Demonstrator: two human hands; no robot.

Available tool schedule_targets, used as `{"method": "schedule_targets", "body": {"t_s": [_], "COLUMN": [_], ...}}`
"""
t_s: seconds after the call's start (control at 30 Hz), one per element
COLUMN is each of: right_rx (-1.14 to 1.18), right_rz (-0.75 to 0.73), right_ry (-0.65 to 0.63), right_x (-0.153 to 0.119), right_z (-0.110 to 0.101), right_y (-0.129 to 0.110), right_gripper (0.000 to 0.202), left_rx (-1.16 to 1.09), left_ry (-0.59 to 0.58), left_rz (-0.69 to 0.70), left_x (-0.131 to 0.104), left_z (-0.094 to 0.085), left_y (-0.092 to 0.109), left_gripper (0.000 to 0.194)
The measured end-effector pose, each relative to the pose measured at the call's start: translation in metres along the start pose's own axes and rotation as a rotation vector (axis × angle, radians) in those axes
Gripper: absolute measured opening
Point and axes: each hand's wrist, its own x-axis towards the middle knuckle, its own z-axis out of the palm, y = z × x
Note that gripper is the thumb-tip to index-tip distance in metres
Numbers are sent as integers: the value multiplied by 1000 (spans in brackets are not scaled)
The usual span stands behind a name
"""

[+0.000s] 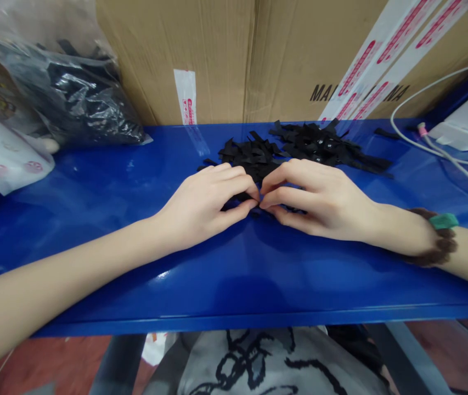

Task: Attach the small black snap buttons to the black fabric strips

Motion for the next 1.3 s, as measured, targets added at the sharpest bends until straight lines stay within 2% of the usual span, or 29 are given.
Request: {"method": "schedule_targets", "body": {"t_s": [0.3,0.7,1.0,1.3], "right_rx": [-45,-77,-74,-80], "right_rz": [-3,51,25,40], "right_ry": [24,60,81,57], "right_x": [1,2,3,3], "right_z": [0,-1,0,0], "right_y": [-1,-3,-2,-3], "right_gripper": [17,13,12,12], "left_rx": [-81,-99,-78,-124], "left_ry": [64,76,100,51], "left_rz": [-47,-20,-4,16], "left_x": [-1,-2,-1,0], "left_z": [-3,-2,-1,0], "left_y": [5,5,4,4], "left_gripper": [7,8,9,9]}}
